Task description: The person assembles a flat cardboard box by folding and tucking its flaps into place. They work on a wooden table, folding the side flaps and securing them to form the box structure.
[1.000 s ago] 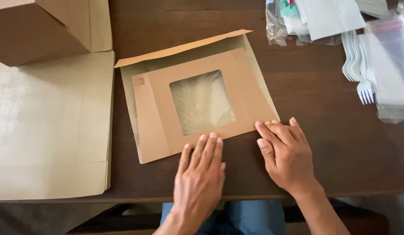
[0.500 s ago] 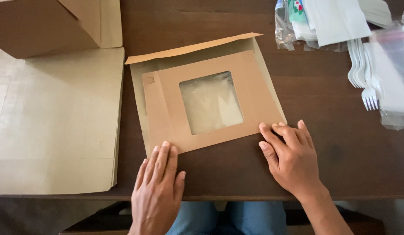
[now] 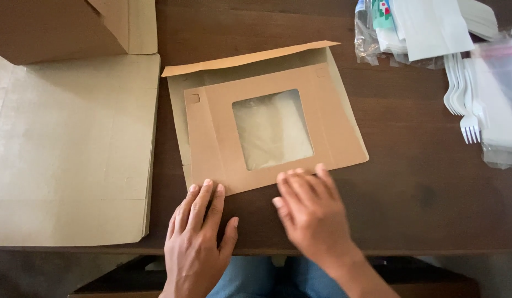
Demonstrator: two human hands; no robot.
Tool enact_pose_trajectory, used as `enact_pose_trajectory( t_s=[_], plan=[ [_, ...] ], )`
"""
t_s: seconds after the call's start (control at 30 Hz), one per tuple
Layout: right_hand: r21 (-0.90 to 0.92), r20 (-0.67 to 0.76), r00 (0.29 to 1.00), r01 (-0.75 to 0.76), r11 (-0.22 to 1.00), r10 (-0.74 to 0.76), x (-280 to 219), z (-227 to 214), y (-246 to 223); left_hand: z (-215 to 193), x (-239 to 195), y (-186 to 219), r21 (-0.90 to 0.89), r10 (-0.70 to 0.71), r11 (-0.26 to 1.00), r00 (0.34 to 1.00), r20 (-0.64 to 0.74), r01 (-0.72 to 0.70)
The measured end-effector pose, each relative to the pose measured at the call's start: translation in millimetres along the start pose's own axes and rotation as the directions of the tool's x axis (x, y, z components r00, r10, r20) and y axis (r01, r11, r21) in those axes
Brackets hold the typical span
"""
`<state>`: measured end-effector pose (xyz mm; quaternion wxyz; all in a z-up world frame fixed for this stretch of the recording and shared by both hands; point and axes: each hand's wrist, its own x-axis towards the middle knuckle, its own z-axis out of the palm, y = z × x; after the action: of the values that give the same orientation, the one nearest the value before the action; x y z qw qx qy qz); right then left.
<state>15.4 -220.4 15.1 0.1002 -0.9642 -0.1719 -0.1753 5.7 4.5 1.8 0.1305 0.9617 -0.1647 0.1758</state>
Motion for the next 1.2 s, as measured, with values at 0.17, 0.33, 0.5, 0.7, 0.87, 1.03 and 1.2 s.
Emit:
enact_pose_trajectory(
  t_s=[0.17, 0.33, 0.5, 0.7, 0.87, 1.03, 1.2],
  plan=[
    [0.053, -0.051, 0.994, 0.102, 0.993, -0.100, 18, 5, -37, 1, 0, -4, -0.072, 0.004, 0.997, 1.000, -0.012, -0.005],
    [0.191, -0.031, 0.989, 0.145, 0.971, -0.141, 26, 15, -69, 7, -5, -6, -0.096, -0.019, 0.995, 1.000, -0.008, 0.018],
    [0.183, -0.073, 0.982, 0.184, 0.966, -0.174, 27, 12, -64, 4, -3, -7, -0.109, -0.018, 0.994, 1.000, -0.024, 0.016],
    [0.121, -0.043, 0.991, 0.135, 0.983, -0.130, 15, 5, -29, 1, -2, -4, -0.096, -0.023, 0.995, 1.000, -0.014, 0.022],
    [0.056, -0.022, 0.998, 0.058, 0.997, -0.057, -1, -2, 6, 0, -1, -3, -0.073, -0.026, 0.997, 1.000, 0.005, 0.026],
    [-0.053, -0.102, 0.994, 0.038, 0.998, -0.043, -11, -12, 40, 0, 0, -1, -0.048, -0.023, 0.999, 1.000, 0.007, 0.023],
    [-0.083, -0.060, 0.998, -0.028, 0.996, 0.023, -25, -17, 73, -2, 1, 3, 0.002, -0.017, 1.000, 0.999, 0.041, 0.017]
  ],
)
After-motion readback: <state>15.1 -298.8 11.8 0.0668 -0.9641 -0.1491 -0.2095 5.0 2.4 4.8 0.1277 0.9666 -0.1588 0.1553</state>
